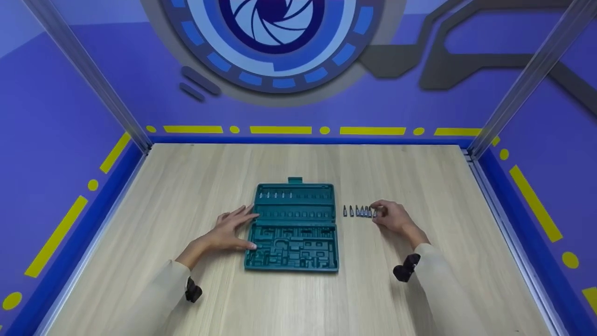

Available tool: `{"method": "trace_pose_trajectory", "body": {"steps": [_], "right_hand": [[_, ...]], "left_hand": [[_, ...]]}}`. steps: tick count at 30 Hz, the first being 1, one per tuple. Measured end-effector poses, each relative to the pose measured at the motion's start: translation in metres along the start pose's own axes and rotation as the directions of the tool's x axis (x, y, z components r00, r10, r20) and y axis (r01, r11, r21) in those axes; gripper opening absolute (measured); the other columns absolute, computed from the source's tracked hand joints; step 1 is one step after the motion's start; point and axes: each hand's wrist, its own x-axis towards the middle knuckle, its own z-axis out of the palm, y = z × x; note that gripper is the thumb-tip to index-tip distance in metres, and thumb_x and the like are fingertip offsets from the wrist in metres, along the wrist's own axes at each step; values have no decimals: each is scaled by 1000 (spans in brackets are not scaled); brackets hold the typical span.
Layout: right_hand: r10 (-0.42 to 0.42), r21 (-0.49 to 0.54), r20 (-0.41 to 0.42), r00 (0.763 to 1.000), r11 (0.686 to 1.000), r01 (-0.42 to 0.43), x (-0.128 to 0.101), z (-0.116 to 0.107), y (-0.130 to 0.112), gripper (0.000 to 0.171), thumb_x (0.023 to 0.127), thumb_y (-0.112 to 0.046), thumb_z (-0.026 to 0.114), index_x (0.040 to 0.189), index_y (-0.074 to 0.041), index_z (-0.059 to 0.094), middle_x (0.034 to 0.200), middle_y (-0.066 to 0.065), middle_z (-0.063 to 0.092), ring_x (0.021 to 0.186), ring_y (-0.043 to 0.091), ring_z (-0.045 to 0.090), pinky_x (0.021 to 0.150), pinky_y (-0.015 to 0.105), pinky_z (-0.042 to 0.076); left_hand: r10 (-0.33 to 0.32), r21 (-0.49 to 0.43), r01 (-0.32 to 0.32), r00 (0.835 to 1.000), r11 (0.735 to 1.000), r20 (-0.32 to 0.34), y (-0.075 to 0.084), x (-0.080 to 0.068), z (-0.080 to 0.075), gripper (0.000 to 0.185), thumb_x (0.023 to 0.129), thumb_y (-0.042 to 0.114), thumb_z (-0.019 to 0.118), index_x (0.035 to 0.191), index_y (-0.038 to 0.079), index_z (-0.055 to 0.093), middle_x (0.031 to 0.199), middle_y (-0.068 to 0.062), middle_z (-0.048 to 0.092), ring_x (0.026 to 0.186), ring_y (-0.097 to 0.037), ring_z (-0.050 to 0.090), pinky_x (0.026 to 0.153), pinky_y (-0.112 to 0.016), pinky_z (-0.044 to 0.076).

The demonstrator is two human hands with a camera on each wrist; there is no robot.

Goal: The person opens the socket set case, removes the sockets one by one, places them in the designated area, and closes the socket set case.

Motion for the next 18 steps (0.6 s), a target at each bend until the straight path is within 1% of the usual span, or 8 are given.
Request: {"method": "trace_pose_trajectory", "body": {"steps": [6, 10, 14, 18], "right_hand": [[-3, 2, -13, 1000, 1000, 3, -2, -1, 0, 40, 93, -1, 71, 130, 11, 60, 96, 17, 69, 85, 13, 60, 74, 19, 45], [10, 10, -12, 1000, 1000, -10, -4, -3, 1, 44, 92, -2, 71, 132, 13, 58, 96, 19, 69, 85, 13, 60, 73, 18, 46], [19, -6, -18, 1000, 1000, -19, -5, -7, -3, 45, 92, -2, 71, 133, 12, 57, 99, 21, 69, 89, 20, 62, 71, 17, 46], [8, -5, -12, 1000, 1000, -8, -1, -12, -12, 44, 93, -1, 69, 134, 12, 56, 104, 25, 68, 94, 27, 66, 70, 18, 48]], "left_hand": [[8, 7, -8, 1000, 1000, 9, 1, 1, 0, 96, 79, 55, 83, 157, 18, 42, 172, -11, 18, 159, -40, 13, 120, -71, 7], [10, 7, -10, 1000, 1000, 14, 1, 1, -1, 95, 79, 54, 84, 157, 18, 42, 172, -11, 18, 159, -40, 13, 119, -71, 7], [15, -2, -15, 1000, 1000, 7, 1, 1, -1, 94, 79, 53, 84, 157, 18, 43, 172, -11, 19, 159, -40, 13, 119, -72, 8], [14, -6, -14, 1000, 1000, 2, 1, 0, 0, 95, 79, 52, 85, 156, 17, 43, 172, -12, 19, 159, -41, 13, 119, -72, 8]]}}
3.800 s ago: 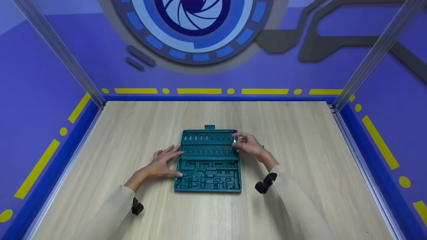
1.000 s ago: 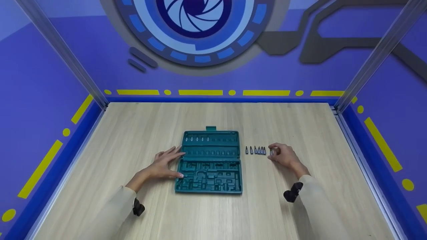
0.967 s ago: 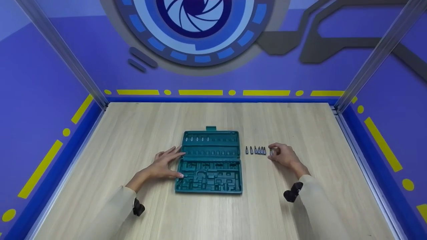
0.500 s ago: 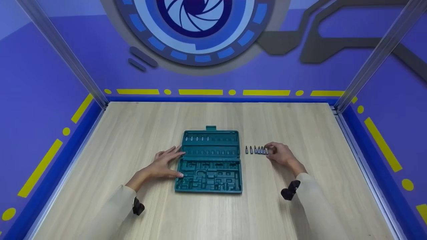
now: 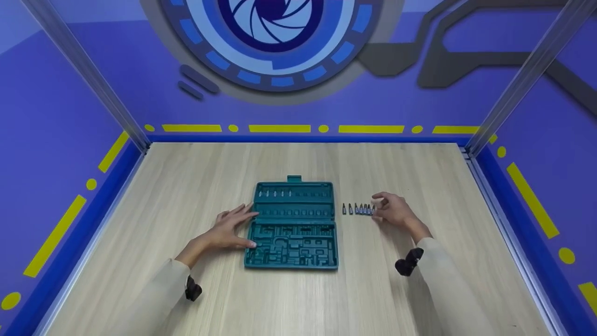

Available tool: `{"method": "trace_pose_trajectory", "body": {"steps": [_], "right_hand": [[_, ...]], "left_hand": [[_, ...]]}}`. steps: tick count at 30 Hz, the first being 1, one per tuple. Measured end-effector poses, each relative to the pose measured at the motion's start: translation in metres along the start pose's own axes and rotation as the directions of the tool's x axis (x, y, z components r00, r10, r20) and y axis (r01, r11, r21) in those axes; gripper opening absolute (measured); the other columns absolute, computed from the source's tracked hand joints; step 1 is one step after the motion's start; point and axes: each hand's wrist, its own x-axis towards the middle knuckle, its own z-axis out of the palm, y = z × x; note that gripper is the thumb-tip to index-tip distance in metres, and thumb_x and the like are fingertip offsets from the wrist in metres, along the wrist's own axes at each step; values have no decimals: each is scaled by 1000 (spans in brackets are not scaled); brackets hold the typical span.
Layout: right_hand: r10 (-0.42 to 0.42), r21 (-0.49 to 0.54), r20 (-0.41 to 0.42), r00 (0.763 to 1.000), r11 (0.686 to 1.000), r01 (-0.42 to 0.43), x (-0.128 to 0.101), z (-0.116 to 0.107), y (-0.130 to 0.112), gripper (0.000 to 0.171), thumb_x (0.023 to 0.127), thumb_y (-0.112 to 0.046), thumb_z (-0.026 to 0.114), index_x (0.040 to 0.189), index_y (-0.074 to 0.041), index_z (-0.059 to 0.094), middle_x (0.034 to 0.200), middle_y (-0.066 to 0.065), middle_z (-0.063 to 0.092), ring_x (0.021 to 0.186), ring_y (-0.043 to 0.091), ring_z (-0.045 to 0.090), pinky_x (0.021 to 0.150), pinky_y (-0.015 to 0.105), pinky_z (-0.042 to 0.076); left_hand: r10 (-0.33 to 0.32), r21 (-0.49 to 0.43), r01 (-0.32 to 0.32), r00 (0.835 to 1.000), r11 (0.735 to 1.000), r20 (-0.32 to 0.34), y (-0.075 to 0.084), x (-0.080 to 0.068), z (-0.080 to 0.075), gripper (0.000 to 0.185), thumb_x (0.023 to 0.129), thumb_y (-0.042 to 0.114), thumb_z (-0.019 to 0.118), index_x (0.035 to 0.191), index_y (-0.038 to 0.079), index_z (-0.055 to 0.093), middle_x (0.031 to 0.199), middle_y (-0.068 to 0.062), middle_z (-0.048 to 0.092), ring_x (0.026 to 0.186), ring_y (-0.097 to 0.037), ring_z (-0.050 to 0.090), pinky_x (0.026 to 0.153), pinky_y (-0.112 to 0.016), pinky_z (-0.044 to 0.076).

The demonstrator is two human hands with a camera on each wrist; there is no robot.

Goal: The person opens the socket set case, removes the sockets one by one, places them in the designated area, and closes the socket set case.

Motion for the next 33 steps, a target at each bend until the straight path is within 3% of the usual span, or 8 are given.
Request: {"method": "trace_pose_trajectory", "body": {"steps": [10, 15, 21, 25, 33], "right_hand": [[-102, 75, 63, 993, 992, 97, 22, 4, -32, 39, 96, -3, 67, 132, 10, 59, 101, 24, 71, 82, 10, 65, 67, 18, 50], [-128, 97, 84, 988, 988, 120, 36, 20, -49, 38, 96, -2, 65, 131, 10, 60, 100, 25, 72, 83, 20, 68, 67, 19, 50], [-81, 148, 128, 989, 987, 61, 59, 46, -75, 40, 99, -13, 67, 135, 4, 60, 101, 21, 70, 77, 34, 66, 60, 28, 50], [-75, 171, 138, 988, 984, 51, 74, 65, -93, 40, 101, -18, 65, 137, 0, 61, 99, 16, 69, 80, 30, 64, 63, 32, 51], [-144, 272, 129, 981, 957, 104, 101, 102, -117, 39, 103, -12, 61, 137, 7, 58, 102, 27, 69, 84, 36, 66, 68, 32, 53]], "left_hand": [[-6, 21, 6, 1000, 1000, 10, 2, 2, 0, 92, 82, 53, 81, 157, 17, 42, 172, -11, 19, 159, -38, 14, 120, -71, 7], [-8, 31, 7, 1000, 999, 13, 1, 3, 3, 94, 83, 55, 80, 158, 16, 41, 172, -12, 18, 159, -39, 14, 120, -71, 7], [-22, 41, 22, 1000, 999, 3, 3, 2, 2, 95, 81, 55, 82, 157, 15, 42, 172, -12, 19, 159, -39, 13, 120, -71, 8], [-35, 81, 35, 999, 996, -4, 7, 4, -1, 97, 77, 56, 84, 156, 15, 45, 171, -12, 22, 159, -38, 14, 121, -69, 10], [-49, 110, 50, 999, 993, -9, 12, 5, -2, 99, 74, 57, 86, 153, 11, 48, 170, -14, 24, 159, -39, 15, 121, -67, 12]]}}
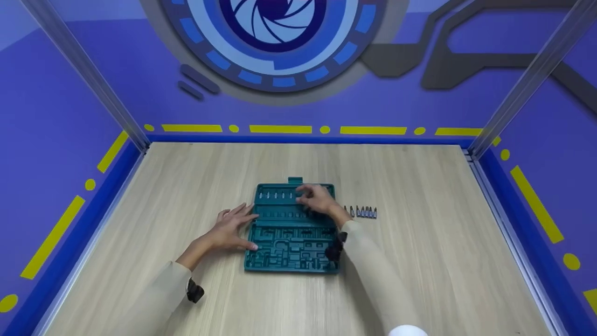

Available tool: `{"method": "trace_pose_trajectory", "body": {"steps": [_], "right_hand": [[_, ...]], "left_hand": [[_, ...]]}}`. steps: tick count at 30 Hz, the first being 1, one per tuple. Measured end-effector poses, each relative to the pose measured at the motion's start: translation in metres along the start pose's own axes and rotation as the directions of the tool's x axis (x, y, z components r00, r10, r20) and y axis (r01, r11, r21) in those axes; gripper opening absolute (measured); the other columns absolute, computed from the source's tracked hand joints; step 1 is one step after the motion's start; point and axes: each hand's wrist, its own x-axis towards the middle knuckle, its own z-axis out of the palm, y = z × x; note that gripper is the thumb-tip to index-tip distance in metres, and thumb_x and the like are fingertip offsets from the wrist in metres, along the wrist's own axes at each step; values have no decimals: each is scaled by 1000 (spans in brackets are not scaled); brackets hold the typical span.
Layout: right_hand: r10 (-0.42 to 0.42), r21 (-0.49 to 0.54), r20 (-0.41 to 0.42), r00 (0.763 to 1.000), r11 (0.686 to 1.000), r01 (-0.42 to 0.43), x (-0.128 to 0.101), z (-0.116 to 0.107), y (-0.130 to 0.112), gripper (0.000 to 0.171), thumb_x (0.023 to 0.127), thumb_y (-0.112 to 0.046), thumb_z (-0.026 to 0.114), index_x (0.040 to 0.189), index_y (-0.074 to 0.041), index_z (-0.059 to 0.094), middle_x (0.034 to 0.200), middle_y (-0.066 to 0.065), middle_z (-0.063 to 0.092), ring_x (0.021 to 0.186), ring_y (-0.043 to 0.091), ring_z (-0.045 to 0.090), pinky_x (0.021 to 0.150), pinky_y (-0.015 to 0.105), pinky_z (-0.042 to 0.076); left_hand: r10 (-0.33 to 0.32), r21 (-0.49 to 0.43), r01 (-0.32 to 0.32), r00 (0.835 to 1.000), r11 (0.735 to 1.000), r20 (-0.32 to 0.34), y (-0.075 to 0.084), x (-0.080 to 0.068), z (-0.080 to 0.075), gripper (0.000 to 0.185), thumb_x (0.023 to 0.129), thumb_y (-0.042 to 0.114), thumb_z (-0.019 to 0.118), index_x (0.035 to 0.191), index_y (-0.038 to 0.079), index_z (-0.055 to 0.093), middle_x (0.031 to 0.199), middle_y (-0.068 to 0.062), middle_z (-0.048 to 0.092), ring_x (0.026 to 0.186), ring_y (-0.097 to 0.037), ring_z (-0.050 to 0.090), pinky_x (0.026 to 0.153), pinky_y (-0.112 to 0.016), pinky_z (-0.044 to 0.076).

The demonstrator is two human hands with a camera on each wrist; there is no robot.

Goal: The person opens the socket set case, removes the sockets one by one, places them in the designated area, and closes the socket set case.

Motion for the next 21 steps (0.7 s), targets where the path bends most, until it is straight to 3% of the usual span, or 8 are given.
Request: {"method": "trace_pose_trajectory", "body": {"steps": [6, 11, 15, 18, 21], "right_hand": [[108, 17, -139, 984, 994, -106, 21, 25, -4, 34, 102, -14, 62, 132, 3, 63, 90, 13, 69, 66, 15, 59, 59, 24, 49], [207, -90, -214, 955, 969, -230, 29, 40, -9, 35, 101, -18, 65, 130, 1, 66, 83, 6, 68, 54, 9, 53, 53, 23, 42], [229, -198, -203, 952, 942, -269, 34, 43, -18, 39, 102, -22, 64, 133, 0, 65, 94, 12, 71, 66, 15, 57, 62, 28, 43], [235, -232, -197, 952, 932, -279, 35, 42, -22, 38, 102, -23, 63, 133, 0, 65, 107, 15, 71, 79, 20, 61, 71, 32, 47], [244, -225, -203, 948, 931, -288, 33, 40, -22, 36, 103, -21, 63, 132, -1, 64, 109, 17, 70, 82, 23, 61, 73, 35, 47]], "left_hand": [[1, -5, -1, 1000, 1000, -3, -3, -1, 1, 99, 74, 59, 86, 153, 13, 49, 170, -13, 23, 159, -39, 16, 121, -68, 12], [4, -13, -4, 1000, 1000, -2, -4, -5, 3, 99, 74, 59, 85, 153, 12, 48, 170, -14, 22, 158, -40, 15, 120, -69, 12], [14, -32, -15, 1000, 999, -17, -4, -4, 2, 97, 74, 56, 86, 152, 11, 50, 170, -15, 24, 158, -41, 17, 119, -71, 12], [15, -48, -16, 1000, 999, -22, -4, -3, 1, 96, 74, 55, 87, 152, 11, 50, 170, -15, 25, 158, -41, 17, 119, -71, 11], [17, -52, -18, 1000, 999, -16, -3, -1, 2, 97, 74, 56, 87, 152, 11, 50, 170, -15, 24, 158, -41, 16, 120, -70, 11]]}}
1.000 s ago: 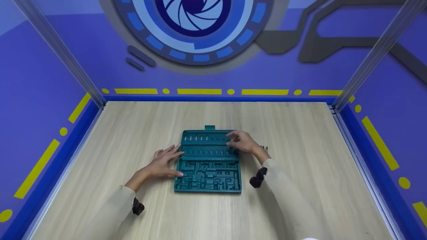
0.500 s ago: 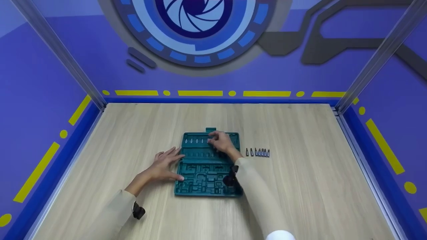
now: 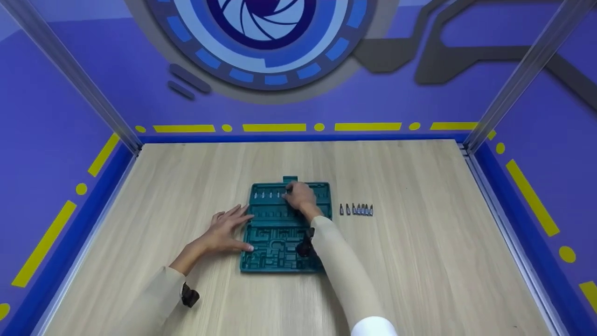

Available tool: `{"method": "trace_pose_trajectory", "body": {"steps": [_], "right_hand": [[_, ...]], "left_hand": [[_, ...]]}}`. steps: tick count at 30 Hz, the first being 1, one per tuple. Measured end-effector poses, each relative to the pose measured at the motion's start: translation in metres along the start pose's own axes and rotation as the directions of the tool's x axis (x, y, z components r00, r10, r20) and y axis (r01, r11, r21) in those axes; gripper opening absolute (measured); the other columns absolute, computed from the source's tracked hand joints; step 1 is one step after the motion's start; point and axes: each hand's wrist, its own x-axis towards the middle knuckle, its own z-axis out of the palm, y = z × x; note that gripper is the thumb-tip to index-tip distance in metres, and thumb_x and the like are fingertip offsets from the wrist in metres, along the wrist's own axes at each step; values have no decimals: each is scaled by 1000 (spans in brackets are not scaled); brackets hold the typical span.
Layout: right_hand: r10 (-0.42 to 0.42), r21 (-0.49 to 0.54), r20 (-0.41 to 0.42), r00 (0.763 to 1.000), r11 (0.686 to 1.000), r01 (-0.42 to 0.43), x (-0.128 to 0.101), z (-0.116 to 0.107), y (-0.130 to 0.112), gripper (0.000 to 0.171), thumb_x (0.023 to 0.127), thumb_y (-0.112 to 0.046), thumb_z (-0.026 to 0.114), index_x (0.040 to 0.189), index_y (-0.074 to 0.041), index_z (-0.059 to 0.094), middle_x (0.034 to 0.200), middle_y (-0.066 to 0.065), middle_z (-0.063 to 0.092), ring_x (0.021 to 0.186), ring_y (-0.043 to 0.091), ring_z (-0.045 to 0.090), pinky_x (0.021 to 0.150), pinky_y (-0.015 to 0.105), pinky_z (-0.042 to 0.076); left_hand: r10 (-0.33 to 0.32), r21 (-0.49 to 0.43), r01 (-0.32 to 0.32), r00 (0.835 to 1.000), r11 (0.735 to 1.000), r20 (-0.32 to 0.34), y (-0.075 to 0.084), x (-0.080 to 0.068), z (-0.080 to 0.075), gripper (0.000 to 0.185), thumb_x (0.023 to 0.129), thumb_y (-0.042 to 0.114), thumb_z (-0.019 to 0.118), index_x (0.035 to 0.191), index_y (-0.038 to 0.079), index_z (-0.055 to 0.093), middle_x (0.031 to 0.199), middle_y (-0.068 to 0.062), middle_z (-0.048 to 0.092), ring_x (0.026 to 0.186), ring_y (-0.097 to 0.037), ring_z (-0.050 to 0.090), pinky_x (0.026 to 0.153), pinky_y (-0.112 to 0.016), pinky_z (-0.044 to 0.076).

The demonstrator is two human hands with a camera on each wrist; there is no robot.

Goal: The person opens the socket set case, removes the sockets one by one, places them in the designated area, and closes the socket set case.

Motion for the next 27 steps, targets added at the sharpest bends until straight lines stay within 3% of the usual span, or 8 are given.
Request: {"method": "trace_pose_trajectory", "body": {"steps": [7, 12, 16, 19, 23, 27], "right_hand": [[-30, 50, 25, 999, 998, 29, -1, 1, 3, 21, 103, -16, 61, 121, -4, 61, 99, 14, 66, 65, 15, 54, 60, 28, 43], [-10, 66, 29, 1000, 998, 8, -1, 2, 2, 19, 104, -18, 60, 117, -5, 66, 101, 14, 67, 65, 13, 55, 58, 25, 43], [-6, 84, 14, 1000, 996, 5, -4, 5, 3, 15, 104, -17, 59, 110, -4, 63, 103, 16, 67, 72, 18, 59, 63, 29, 47], [-1, 103, -10, 1000, 995, 2, -6, 8, 6, 12, 104, -16, 59, 105, -4, 61, 107, 17, 68, 82, 24, 60, 75, 37, 50], [-2, 189, -55, 998, 982, 13, -7, 11, 12, 11, 104, -16, 60, 101, -5, 60, 109, 16, 68, 91, 24, 59, 87, 41, 49], [-19, 354, -54, 998, 934, 37, -9, 6, 14, 12, 105, -16, 59, 99, -5, 57, 95, 8, 61, 83, 20, 54, 75, 33, 46]], "left_hand": [[-10, 9, 10, 1000, 1000, 13, 1, -2, 0, 98, 75, 58, 85, 153, 12, 48, 170, -14, 24, 159, -40, 16, 120, -69, 10], [-4, 9, 4, 1000, 1000, 6, 1, -2, -1, 97, 75, 55, 86, 152, 11, 49, 170, -15, 24, 158, -42, 17, 119, -70, 11], [-18, 7, 18, 1000, 1000, 19, 1, -2, 0, 97, 75, 55, 86, 153, 12, 48, 171, -14, 22, 159, -40, 15, 121, -69, 10], [-28, 6, 28, 999, 1000, 30, 1, -2, 2, 97, 76, 56, 86, 154, 13, 47, 171, -13, 21, 159, -39, 14, 121, -68, 9], [-41, 18, 40, 998, 999, 38, 2, 0, 2, 98, 76, 57, 85, 155, 14, 46, 172, -11, 20, 159, -38, 13, 122, -68, 9], [-51, 32, 50, 998, 998, 28, 3, 1, -1, 97, 76, 57, 85, 155, 15, 46, 172, -11, 21, 159, -37, 14, 122, -67, 9]]}}
